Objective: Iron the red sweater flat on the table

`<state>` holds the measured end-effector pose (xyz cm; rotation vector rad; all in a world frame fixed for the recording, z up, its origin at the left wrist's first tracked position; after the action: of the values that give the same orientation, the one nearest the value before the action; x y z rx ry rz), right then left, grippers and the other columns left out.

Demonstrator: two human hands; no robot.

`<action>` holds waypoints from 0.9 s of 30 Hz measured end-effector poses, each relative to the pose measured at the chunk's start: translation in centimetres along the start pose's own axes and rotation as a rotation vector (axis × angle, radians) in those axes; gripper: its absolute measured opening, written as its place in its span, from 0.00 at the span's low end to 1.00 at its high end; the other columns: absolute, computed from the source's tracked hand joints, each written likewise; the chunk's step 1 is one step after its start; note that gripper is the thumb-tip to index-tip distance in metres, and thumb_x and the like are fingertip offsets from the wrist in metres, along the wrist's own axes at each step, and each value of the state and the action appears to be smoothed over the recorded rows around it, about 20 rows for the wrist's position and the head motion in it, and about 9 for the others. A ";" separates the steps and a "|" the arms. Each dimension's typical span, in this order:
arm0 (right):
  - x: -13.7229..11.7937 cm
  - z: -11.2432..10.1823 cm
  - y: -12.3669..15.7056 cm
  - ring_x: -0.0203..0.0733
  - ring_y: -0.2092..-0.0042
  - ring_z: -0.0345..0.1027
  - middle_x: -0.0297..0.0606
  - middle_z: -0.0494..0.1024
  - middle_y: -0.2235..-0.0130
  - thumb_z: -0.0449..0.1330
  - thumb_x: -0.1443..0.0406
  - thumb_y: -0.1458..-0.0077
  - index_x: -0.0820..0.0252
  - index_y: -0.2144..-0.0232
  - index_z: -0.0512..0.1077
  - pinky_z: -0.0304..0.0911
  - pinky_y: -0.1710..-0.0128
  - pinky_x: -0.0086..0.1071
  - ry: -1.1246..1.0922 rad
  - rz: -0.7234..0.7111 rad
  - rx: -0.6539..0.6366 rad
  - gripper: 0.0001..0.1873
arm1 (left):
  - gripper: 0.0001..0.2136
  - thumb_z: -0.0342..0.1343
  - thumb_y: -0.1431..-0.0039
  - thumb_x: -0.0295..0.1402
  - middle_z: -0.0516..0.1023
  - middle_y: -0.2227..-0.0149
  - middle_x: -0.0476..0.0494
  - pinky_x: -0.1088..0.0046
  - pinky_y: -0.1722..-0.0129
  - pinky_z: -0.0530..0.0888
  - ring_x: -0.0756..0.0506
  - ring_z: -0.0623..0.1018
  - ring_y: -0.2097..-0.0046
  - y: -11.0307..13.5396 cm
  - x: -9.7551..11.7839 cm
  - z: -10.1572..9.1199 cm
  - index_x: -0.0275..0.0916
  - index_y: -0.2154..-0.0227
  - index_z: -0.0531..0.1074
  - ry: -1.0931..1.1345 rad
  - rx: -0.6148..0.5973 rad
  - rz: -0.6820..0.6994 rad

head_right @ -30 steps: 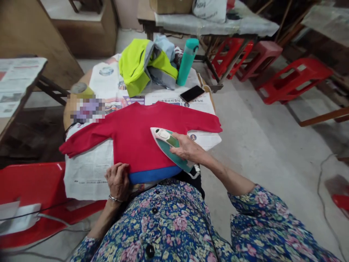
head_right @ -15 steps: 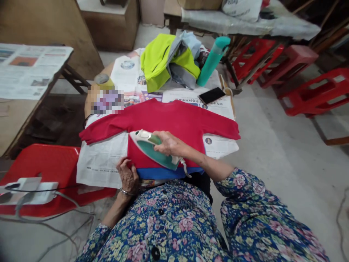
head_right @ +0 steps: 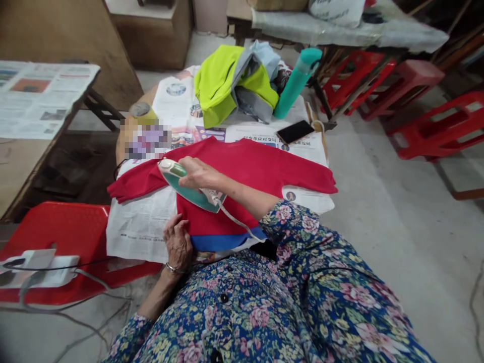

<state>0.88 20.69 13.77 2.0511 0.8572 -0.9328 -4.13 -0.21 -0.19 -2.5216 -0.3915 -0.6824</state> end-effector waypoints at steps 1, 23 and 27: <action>-0.8 0.5 -0.2 0.38 0.75 0.68 0.28 0.69 0.76 0.65 0.72 0.43 0.54 0.64 0.67 0.58 0.78 0.28 0.023 -0.020 -0.028 0.11 | 0.16 0.50 0.30 0.27 0.83 0.39 0.31 0.49 0.32 0.71 0.34 0.79 0.35 0.0 0.1 0.0 0.44 0.48 0.79 0.001 -0.001 0.002; -8.2 4.3 -2.0 0.34 0.74 0.65 0.27 0.69 0.75 0.61 0.79 0.38 0.57 0.67 0.66 0.55 0.78 0.25 0.246 -0.079 -0.170 0.14 | 0.17 0.51 0.32 0.28 0.82 0.37 0.29 0.49 0.31 0.67 0.32 0.78 0.35 0.0 -0.4 0.7 0.42 0.46 0.81 0.003 -0.064 -0.016; -5.0 0.4 -0.8 0.34 0.75 0.65 0.26 0.68 0.76 0.62 0.78 0.39 0.56 0.65 0.67 0.59 0.78 0.24 0.108 -0.016 -0.019 0.13 | 0.17 0.51 0.32 0.29 0.82 0.37 0.31 0.50 0.31 0.68 0.32 0.77 0.35 -0.2 -0.3 0.7 0.42 0.46 0.80 0.024 -0.051 0.000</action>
<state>-2.42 19.44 17.37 2.0969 0.9373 -0.8253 -4.20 0.28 -0.80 -2.5585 -0.3697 -0.7311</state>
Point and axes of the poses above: each hand's wrist, its own y-axis away from the middle knuckle, its own z-axis out of the palm, x = y × z, the point moved 10 cm from there along -y, towards the middle knuckle
